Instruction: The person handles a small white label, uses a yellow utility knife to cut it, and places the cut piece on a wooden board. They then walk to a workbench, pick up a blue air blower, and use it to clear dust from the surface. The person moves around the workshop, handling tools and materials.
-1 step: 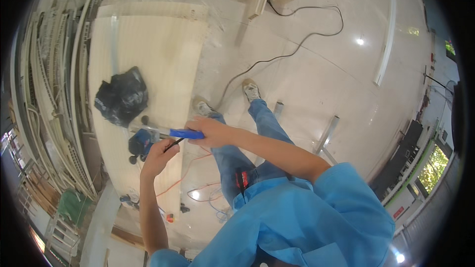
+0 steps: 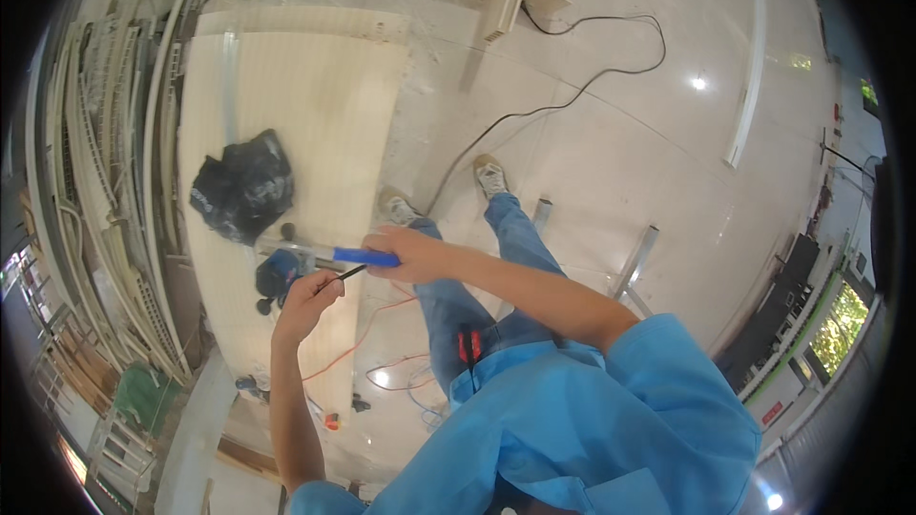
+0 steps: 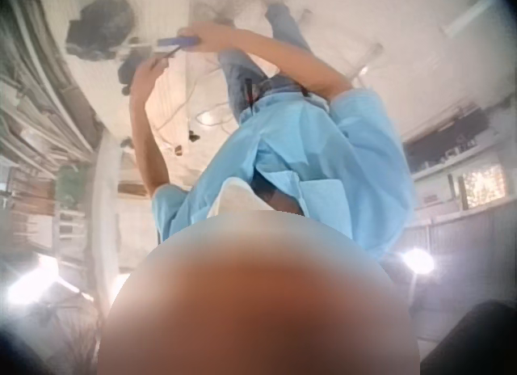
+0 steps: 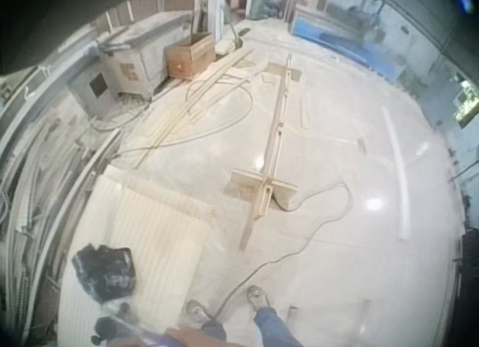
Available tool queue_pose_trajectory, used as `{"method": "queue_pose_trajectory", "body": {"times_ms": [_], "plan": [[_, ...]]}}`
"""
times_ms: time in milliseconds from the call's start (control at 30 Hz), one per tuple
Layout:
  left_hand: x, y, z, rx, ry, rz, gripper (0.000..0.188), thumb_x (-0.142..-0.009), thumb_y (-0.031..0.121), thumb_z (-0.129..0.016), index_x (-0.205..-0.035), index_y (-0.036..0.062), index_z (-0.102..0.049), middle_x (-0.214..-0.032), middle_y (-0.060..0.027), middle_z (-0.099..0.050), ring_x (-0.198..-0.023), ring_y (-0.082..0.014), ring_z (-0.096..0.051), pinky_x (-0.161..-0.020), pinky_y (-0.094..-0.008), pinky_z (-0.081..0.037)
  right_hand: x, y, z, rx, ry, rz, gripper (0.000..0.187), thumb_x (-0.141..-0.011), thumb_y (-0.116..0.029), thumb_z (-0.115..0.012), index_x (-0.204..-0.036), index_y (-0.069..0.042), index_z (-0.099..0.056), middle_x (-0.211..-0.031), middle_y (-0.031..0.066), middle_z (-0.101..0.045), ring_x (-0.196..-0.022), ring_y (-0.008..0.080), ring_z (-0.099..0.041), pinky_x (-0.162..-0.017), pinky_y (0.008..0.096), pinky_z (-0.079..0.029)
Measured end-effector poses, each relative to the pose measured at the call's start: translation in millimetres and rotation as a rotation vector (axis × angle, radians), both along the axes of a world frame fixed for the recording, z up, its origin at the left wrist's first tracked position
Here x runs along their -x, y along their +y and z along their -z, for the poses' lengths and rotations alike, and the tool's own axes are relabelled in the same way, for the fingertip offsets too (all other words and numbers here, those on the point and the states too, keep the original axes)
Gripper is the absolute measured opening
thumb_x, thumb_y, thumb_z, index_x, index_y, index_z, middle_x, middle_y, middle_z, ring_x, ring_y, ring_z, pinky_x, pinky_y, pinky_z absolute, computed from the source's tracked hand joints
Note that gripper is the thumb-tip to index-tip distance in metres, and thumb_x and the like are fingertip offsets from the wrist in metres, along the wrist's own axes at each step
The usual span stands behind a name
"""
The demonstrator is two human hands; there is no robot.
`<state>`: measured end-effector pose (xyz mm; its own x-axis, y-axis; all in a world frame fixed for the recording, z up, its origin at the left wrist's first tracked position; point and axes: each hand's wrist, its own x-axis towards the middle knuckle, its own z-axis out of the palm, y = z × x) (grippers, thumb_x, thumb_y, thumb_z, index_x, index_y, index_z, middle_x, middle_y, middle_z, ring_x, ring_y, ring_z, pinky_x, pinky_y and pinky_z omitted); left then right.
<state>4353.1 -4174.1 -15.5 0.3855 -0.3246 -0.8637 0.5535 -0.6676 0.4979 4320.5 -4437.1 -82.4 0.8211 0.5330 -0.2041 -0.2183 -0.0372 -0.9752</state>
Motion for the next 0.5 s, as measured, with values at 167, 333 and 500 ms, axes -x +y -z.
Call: {"method": "queue_pose_trajectory", "body": {"times_ms": [167,333,500], "plan": [[11.0,56.2,-16.2,0.180,-0.055,-0.198,0.018,-0.094,0.020,-0.061,-0.087,0.0040,-0.065,-0.077,0.0059,-0.054,-0.074,-0.0048,-0.048,-0.066,-0.0216,-0.038,-10.6,26.4,-39.0,-0.077,0.174,-0.151,0.031,-0.094,-0.022,-0.066,-0.120,-0.007,-0.061,-0.096,0.0143,-0.068,-0.085,0.0266,-0.064,-0.078,0.0377,-0.050],[1.6,147.0,-25.7,0.312,-0.285,-0.662,0.013,-0.093,0.013,-0.057,-0.081,0.0085,-0.057,-0.075,0.0060,-0.047,-0.066,-0.0057,-0.043,-0.061,-0.0216,-0.034,-8.0,18.9,-3.3,0.032,0.240,-0.246,0.039,-0.092,-0.014,-0.069,-0.129,-0.007,-0.062,-0.095,0.0035,-0.070,-0.085,0.0121,-0.063,-0.078,0.0299,-0.051],[-27.2,296.9,-66.6,0.632,-0.354,-1.225,0.030,-0.107,0.029,-0.049,-0.083,0.0119,-0.050,-0.061,0.0059,-0.029,-0.054,-0.0080,-0.029,-0.051,-0.0263,-0.026,33.6,-45.0,67.1,0.227,0.492,0.105,0.027,-0.089,-0.010,-0.070,-0.115,-0.004,-0.067,-0.097,0.0045,-0.071,-0.081,0.0142,-0.065,-0.078,0.0342,-0.054]]}}
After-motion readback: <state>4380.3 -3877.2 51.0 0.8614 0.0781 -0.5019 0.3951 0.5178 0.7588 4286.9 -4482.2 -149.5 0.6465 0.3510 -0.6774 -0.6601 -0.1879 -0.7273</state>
